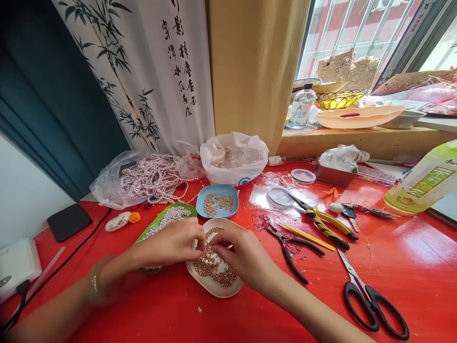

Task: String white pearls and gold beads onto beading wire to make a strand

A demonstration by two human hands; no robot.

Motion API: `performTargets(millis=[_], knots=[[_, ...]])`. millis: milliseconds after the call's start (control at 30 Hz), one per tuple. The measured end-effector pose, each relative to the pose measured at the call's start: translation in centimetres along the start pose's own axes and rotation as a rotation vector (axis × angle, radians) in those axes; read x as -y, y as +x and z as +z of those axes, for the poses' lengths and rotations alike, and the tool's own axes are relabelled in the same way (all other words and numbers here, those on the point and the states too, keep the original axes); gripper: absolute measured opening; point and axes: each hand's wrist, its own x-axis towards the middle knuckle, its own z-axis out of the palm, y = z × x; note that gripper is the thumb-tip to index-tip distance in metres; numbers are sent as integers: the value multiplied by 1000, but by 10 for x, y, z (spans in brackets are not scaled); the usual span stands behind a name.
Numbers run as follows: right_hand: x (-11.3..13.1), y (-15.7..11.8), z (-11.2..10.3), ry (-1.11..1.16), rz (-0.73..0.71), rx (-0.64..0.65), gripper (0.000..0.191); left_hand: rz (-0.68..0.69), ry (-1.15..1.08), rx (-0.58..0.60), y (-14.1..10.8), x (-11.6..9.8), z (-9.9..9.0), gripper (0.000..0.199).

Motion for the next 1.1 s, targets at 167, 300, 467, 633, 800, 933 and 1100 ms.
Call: performTargets(millis=[167,300,467,633,800,933,1100], knots=[[-5,4,-6,386,137,64,14,-95,-536,-39,9,4,-6,11],[-4,4,-11,593,204,73,17,-115,-988,-113,12,-2,-8,9],[-2,2,-12,751,219,67,14,-157,-1296,-167,12,-4,-4,8],[-4,3,-11,794,205,-44,9,-196,-1302,-164,11,-3,-1,13],[-2,2,-12,798,174,-80,11,-251,-1201,-202,12,-5,-1,18],[6,0,-12,824,176,-111,12,-243,-1162,-242,12,-7,0,21],[11,0,-11,831,177,-133,12,-214,-1146,-294,9,-10,2,22]])
